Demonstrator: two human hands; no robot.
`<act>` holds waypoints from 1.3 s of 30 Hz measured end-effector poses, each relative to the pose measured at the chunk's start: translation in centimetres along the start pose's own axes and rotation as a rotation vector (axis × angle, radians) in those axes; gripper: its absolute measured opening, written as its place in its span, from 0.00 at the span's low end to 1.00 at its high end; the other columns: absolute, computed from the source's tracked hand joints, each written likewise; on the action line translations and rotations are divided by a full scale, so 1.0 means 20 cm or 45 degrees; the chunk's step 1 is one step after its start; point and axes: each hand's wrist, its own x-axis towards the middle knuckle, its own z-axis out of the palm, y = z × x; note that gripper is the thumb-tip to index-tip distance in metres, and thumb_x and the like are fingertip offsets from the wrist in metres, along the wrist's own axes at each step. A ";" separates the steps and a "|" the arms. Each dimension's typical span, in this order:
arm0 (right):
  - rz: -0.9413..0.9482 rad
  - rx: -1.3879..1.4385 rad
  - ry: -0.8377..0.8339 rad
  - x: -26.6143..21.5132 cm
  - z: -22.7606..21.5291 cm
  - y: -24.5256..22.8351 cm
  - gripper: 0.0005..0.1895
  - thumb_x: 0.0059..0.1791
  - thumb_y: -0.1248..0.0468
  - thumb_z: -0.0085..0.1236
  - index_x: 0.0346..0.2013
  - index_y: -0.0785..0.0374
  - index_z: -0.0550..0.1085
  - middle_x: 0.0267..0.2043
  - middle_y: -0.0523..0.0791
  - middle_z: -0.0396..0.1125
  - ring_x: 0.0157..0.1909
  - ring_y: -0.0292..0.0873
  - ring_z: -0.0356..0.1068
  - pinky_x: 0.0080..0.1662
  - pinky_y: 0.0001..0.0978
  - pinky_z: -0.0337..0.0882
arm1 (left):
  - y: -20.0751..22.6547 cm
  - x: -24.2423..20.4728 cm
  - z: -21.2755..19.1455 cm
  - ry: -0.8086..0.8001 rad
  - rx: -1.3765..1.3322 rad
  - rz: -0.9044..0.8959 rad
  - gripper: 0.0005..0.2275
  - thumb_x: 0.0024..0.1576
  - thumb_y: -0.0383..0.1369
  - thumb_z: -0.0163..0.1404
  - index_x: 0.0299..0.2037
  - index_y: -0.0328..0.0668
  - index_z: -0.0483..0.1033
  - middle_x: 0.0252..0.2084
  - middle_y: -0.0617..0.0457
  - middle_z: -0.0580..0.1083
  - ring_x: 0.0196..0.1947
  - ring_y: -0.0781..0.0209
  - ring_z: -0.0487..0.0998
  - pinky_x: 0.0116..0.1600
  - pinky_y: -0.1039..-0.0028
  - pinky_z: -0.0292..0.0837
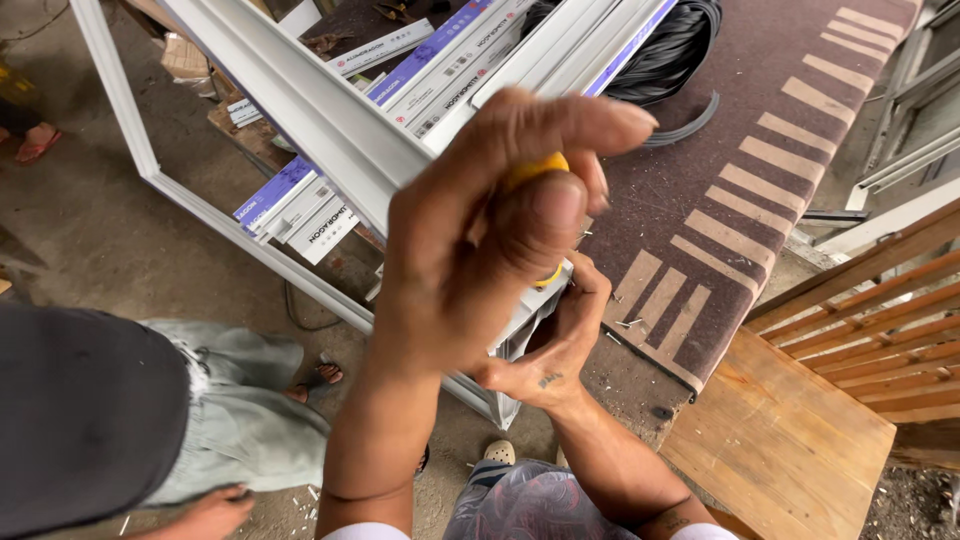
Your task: The person uses an angle grinder to sharpen a screwdriver, then walks to a workbench to assemble a white aluminum window frame. They use the screwdriver to tighten screws into the frame corners and later use a yellow power drill to secure the joints.
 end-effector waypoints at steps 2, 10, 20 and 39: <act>-0.022 -0.024 -0.023 0.00 -0.01 0.00 0.57 0.36 0.55 0.82 0.68 0.65 0.54 0.64 0.51 0.59 0.62 0.42 0.63 0.65 0.37 0.65 | 0.00 -0.05 0.08 0.149 0.175 0.046 0.14 0.76 0.40 0.43 0.41 0.38 0.67 0.30 0.55 0.69 0.20 0.70 0.64 0.25 0.81 0.62; 0.013 0.083 0.004 -0.01 -0.02 0.00 0.57 0.36 0.58 0.80 0.68 0.66 0.51 0.64 0.52 0.56 0.62 0.42 0.60 0.66 0.37 0.62 | -0.11 -0.04 0.00 0.255 -0.249 -0.018 0.15 0.78 0.36 0.44 0.38 0.37 0.66 0.25 0.55 0.68 0.18 0.71 0.64 0.25 0.80 0.61; -0.011 0.054 -0.041 0.02 -0.02 0.00 0.58 0.33 0.63 0.79 0.69 0.64 0.51 0.63 0.50 0.56 0.64 0.42 0.60 0.69 0.37 0.62 | -0.10 0.05 -0.01 0.115 -0.215 0.047 0.10 0.70 0.37 0.45 0.41 0.39 0.68 0.26 0.56 0.68 0.18 0.73 0.67 0.25 0.82 0.65; 0.069 0.140 -0.056 0.05 0.06 0.02 0.58 0.33 0.66 0.79 0.68 0.66 0.51 0.63 0.50 0.56 0.65 0.43 0.62 0.68 0.40 0.66 | -0.07 -0.02 -0.07 0.236 -0.127 0.059 0.18 0.77 0.38 0.39 0.36 0.34 0.63 0.23 0.49 0.65 0.18 0.66 0.65 0.26 0.75 0.67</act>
